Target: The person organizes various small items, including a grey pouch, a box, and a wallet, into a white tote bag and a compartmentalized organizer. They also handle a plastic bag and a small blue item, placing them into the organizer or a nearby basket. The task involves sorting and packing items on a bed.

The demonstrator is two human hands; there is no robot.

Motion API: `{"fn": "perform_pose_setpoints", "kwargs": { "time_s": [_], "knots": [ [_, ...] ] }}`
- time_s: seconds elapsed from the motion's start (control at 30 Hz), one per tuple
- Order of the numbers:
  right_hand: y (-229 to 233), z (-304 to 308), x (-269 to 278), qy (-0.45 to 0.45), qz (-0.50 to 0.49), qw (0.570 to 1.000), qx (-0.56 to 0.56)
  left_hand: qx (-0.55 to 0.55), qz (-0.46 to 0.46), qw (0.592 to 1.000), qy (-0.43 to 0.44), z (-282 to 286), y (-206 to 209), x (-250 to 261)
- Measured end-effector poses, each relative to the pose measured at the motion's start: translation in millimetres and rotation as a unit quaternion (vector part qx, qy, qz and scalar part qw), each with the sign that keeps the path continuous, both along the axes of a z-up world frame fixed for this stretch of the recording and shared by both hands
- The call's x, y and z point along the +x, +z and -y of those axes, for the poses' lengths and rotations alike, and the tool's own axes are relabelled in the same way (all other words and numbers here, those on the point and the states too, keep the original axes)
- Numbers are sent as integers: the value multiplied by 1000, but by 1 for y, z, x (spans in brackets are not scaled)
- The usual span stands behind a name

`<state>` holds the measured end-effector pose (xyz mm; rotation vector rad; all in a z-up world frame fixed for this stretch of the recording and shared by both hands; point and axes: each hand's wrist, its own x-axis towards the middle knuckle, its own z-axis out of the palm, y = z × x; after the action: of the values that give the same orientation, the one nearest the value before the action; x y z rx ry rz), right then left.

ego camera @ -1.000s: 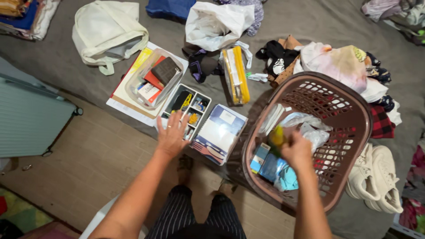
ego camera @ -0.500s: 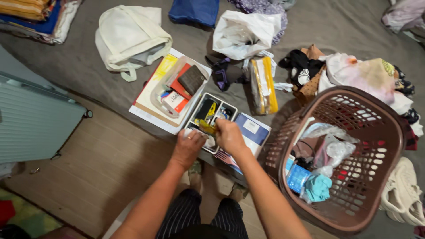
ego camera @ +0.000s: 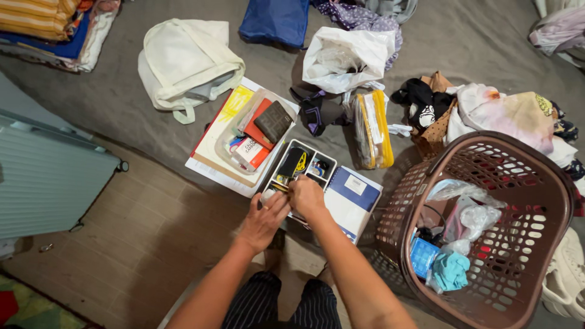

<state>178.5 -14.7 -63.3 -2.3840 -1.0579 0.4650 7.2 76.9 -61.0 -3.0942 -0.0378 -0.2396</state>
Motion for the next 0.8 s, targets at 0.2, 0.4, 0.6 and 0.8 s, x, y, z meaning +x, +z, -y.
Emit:
{"fn": "perform_pose_setpoints", "kwargs": {
  "time_s": [0.2, 0.4, 0.6, 0.8],
  "knots": [
    [-10, -16, 8, -48, -45, 995, -79, -72, -89, 993, 11, -2, -3, 1],
    [-37, 7, -1, 19, -43, 999, 12, -133, -149, 980, 13, -1, -4, 12],
    [42, 36, 5, 45, -51, 996, 53, -80, -217, 972, 47, -5, 9, 39],
    [132, 210, 89, -76, 43, 980, 178, -167, 9, 983, -80, 65, 71, 80]
  ]
}}
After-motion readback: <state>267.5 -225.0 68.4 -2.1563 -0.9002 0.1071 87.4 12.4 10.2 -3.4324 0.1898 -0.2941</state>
